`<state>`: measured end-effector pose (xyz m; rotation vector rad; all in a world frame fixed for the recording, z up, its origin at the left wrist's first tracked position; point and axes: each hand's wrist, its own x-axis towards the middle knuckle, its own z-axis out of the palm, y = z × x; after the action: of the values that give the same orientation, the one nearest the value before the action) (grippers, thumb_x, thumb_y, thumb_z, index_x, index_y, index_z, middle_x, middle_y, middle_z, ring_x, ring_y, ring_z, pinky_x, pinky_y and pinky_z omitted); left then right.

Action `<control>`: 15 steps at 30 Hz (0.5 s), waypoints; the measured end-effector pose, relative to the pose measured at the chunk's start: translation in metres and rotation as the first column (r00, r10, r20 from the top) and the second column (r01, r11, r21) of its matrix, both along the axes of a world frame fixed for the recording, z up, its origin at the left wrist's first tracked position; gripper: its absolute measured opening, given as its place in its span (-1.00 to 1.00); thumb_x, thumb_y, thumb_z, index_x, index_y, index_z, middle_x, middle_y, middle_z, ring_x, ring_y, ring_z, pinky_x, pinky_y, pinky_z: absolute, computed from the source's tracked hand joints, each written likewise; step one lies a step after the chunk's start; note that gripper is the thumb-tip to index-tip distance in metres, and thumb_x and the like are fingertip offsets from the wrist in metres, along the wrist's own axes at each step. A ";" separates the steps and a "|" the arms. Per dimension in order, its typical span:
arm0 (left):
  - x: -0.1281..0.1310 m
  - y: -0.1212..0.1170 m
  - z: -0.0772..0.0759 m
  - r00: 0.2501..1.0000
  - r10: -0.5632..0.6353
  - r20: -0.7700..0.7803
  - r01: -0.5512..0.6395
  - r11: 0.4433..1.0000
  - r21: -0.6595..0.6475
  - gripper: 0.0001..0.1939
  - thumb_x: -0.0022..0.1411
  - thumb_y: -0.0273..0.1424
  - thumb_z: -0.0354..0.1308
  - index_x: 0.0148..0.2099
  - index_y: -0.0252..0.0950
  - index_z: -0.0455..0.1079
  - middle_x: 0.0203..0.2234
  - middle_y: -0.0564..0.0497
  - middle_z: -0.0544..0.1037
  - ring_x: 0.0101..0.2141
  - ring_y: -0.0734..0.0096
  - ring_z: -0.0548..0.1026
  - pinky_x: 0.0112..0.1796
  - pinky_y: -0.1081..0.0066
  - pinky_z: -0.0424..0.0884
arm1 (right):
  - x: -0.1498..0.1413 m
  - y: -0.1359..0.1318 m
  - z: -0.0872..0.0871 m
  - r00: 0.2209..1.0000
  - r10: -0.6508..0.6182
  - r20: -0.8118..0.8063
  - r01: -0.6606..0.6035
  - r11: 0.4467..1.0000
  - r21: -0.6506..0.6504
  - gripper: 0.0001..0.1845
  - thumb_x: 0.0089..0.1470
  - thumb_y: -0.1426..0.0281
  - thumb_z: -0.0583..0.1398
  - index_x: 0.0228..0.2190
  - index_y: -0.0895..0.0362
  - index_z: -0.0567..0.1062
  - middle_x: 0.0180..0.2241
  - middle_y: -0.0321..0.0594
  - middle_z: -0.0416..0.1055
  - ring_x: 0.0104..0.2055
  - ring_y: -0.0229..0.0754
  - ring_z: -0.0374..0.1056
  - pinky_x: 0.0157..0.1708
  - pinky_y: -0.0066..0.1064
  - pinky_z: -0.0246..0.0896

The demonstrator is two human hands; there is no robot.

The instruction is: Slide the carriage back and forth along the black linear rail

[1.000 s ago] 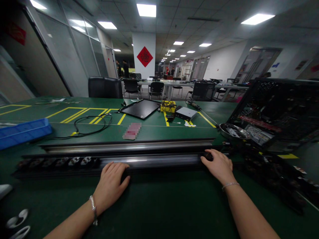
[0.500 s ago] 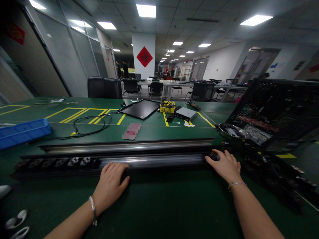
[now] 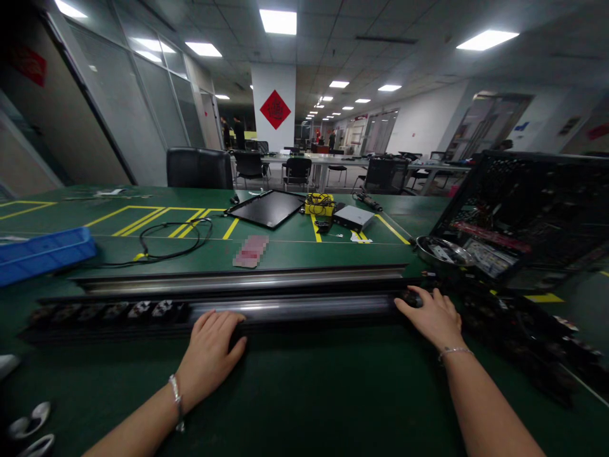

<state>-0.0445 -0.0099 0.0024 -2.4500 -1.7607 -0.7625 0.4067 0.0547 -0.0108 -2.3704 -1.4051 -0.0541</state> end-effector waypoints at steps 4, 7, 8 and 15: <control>0.000 0.000 0.000 1.000 -0.003 -0.003 0.003 1.000 0.005 -0.78 0.14 -0.42 0.05 -0.11 -0.21 0.32 -0.23 0.01 0.52 -0.14 0.24 0.42 0.05 0.09 0.14 | 0.002 0.001 -0.001 1.000 -0.011 -0.016 0.011 1.000 -0.009 -0.20 -0.25 -0.18 0.08 -0.05 0.00 0.44 0.17 0.03 0.16 0.22 0.33 -0.02 0.06 0.18 -0.02; 0.000 0.000 0.000 1.000 -0.002 -0.006 0.002 1.000 -0.006 -0.78 0.15 -0.42 0.05 -0.11 -0.21 0.32 -0.22 0.01 0.52 -0.13 0.24 0.41 0.05 0.09 0.14 | 0.004 0.002 -0.002 1.000 -0.004 -0.014 0.004 1.000 0.008 -0.23 -0.24 -0.17 0.10 -0.06 0.00 0.45 0.15 0.04 0.18 0.20 0.32 0.01 0.05 0.17 -0.01; 0.000 0.000 0.000 1.000 -0.001 -0.007 0.001 1.000 -0.009 -0.78 0.15 -0.42 0.05 -0.11 -0.21 0.32 -0.22 0.00 0.52 -0.13 0.23 0.41 0.05 0.09 0.14 | 0.005 0.002 -0.002 1.000 -0.001 -0.011 0.001 1.000 0.014 -0.24 -0.23 -0.17 0.10 -0.06 0.00 0.45 0.14 0.04 0.19 0.20 0.32 0.02 0.05 0.17 0.00; -0.001 0.000 0.000 1.000 -0.006 -0.006 0.006 1.000 -0.015 -0.78 0.16 -0.41 0.04 -0.10 -0.20 0.32 -0.22 0.00 0.52 -0.13 0.23 0.41 0.06 0.08 0.12 | 0.008 0.003 -0.003 1.000 0.006 0.006 -0.006 1.000 0.016 -0.28 -0.21 -0.13 0.12 -0.07 0.01 0.45 0.10 0.04 0.23 0.20 0.27 0.04 0.06 0.09 0.02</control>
<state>-0.0455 -0.0097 0.0024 -2.4657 -1.7644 -0.7450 0.4145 0.0579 -0.0137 -2.3543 -1.4096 -0.0712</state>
